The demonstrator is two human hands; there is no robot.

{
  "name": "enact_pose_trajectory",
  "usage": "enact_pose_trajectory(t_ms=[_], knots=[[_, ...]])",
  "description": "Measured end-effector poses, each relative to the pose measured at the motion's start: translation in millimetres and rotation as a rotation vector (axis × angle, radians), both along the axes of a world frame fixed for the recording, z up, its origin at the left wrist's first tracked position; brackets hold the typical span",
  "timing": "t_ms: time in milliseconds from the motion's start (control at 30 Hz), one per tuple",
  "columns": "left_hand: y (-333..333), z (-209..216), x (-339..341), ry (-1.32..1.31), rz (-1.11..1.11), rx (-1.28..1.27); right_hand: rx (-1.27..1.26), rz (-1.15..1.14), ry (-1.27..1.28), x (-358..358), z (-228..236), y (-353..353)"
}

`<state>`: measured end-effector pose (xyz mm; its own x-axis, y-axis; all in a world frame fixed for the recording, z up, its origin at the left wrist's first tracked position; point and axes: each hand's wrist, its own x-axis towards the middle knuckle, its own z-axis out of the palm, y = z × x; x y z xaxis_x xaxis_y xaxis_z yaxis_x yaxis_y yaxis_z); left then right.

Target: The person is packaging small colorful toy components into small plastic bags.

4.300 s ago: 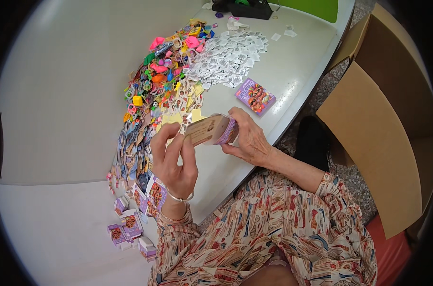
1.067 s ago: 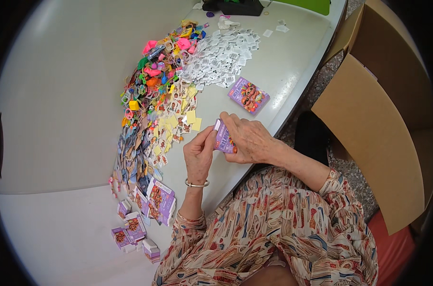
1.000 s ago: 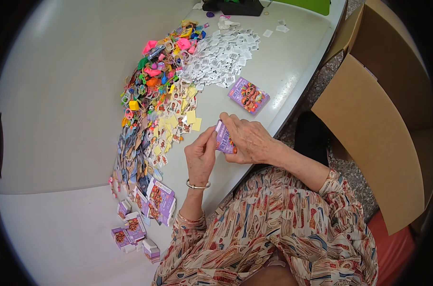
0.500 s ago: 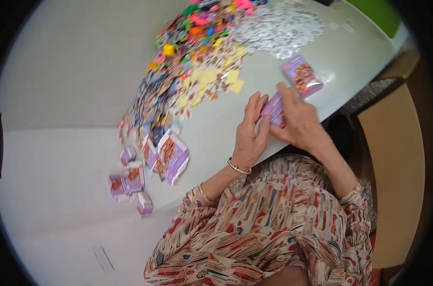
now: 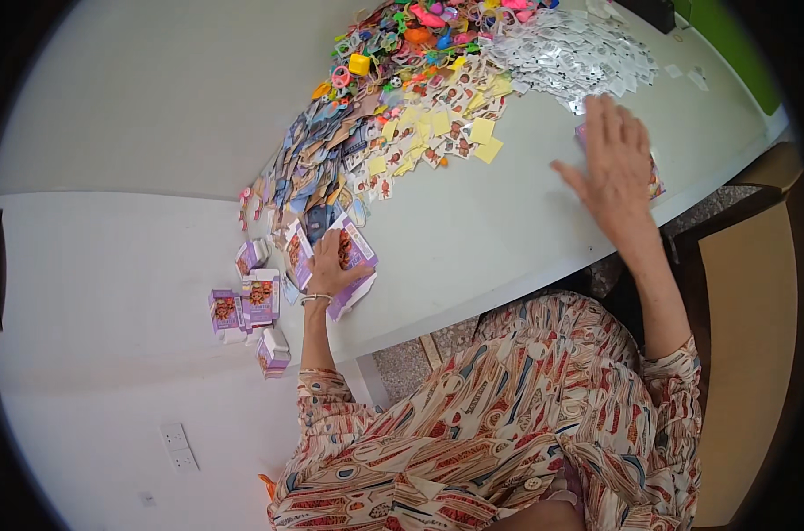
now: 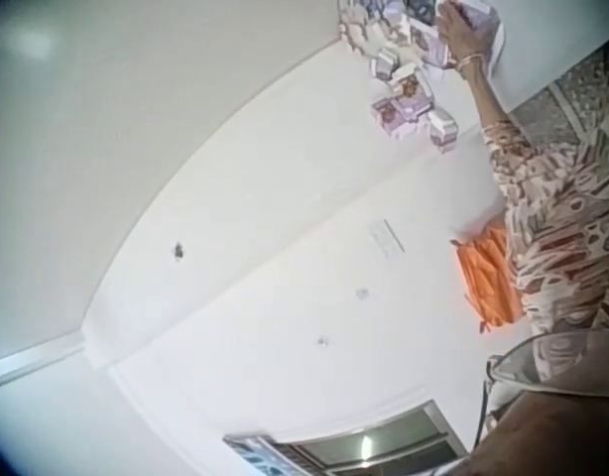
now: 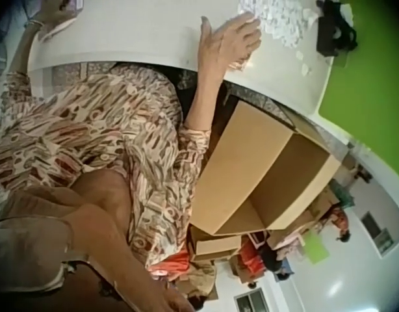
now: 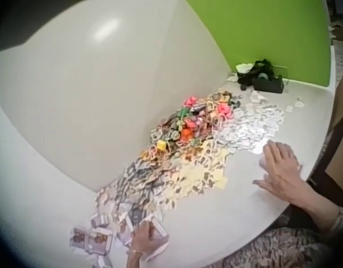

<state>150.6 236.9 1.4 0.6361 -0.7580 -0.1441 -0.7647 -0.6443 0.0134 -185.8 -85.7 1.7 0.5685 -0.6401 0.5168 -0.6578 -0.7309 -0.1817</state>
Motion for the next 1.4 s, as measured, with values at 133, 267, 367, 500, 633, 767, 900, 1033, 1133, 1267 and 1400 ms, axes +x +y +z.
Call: enact_pose_trajectory(t_ms=[133,267,367,500,633,767,900,1033,1133,1267,1400], knots=[[-3,-5,5,-0.121,-0.182,-0.218,0.116,0.274,-0.098,26,5,38],[-75,19,-29,-0.152,-0.13,-0.65,0.294,0.424,-0.21,51,-11,83],[-134,36,-86,0.063,-0.337,-0.84,0.434,0.411,-0.192,68,2,100],[-165,34,-147,0.228,-0.333,-0.904,0.564,0.343,-0.197,72,-5,98],[-174,23,-158,0.22,-0.369,-0.92,0.683,0.303,-0.285,56,-19,88],[-168,27,-153,0.098,-0.4,-0.976,0.835,0.266,-0.318,40,-19,71],[-149,-7,-137,0.959,-0.187,-0.94,0.994,0.346,-0.375,35,-11,60],[-158,-1,-163,1.327,-0.066,-1.025,1.111,0.41,-0.446,29,-17,55],[-159,-10,-162,1.296,-0.101,-1.07,1.177,0.448,-0.446,22,-10,52],[-155,-21,-142,1.426,-0.042,-0.85,1.227,0.508,-0.42,15,-19,47],[-159,-12,-130,1.362,-0.244,-0.619,1.353,0.67,-0.424,7,-18,41]])
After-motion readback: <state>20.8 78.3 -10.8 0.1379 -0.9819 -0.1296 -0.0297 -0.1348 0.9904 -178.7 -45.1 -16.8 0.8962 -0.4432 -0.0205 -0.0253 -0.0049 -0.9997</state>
